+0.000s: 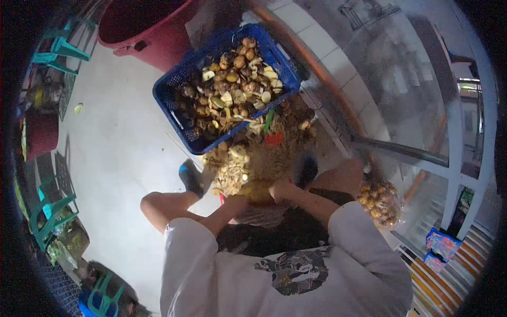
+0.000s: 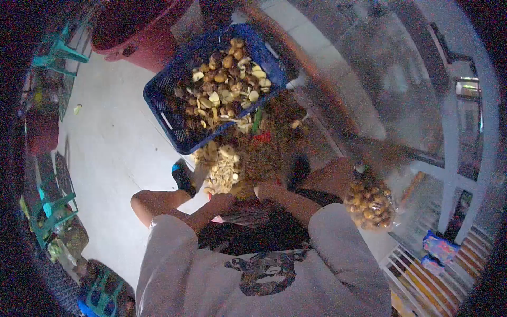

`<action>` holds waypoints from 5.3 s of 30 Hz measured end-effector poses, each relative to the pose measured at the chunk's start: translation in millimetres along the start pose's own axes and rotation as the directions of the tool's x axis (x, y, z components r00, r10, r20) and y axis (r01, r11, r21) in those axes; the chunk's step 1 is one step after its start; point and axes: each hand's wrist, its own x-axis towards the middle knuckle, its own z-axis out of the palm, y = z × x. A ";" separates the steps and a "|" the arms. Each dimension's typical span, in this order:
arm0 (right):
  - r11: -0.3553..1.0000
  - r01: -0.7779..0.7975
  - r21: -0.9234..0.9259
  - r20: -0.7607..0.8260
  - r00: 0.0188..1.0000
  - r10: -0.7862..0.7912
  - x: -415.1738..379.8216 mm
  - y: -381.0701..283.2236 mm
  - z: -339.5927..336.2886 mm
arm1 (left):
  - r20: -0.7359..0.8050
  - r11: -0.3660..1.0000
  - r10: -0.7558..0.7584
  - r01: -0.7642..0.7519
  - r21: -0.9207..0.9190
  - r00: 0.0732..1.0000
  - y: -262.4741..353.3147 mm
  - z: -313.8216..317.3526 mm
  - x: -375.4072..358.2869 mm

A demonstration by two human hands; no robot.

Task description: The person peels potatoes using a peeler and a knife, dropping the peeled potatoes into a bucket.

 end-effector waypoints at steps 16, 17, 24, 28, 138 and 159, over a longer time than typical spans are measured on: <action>0.970 0.095 -0.222 -0.642 0.735 -0.219 184.4 153.3 -3.5 | -0.212 0.994 0.079 -0.063 0.084 0.974 2.2 -69.9 28.4; 0.901 -0.016 -0.434 -0.392 0.904 -0.172 194.6 164.5 -10.2 | -0.307 0.994 0.020 0.015 0.110 0.952 23.4 -92.5 6.5; 0.916 -0.342 0.210 -0.453 0.796 0.401 69.9 52.2 -92.1 | -0.727 0.809 0.107 -0.485 -0.333 0.679 -21.0 -159.5 -86.2; 0.791 0.017 0.611 -0.566 0.708 0.422 124.6 107.5 -85.5 | -0.443 0.932 -0.361 0.302 -0.199 0.821 -60.8 -166.4 -105.1; 0.855 -0.357 0.376 -0.512 0.689 0.513 171.8 178.3 -47.4 | -0.664 0.902 -0.289 -0.035 -0.430 0.689 -80.7 -182.8 -18.2; 0.841 -0.371 0.395 -0.712 0.455 0.535 -63.1 83.8 -139.3 | -0.832 0.919 -0.060 -0.295 -0.262 0.552 -61.0 -193.1 -42.2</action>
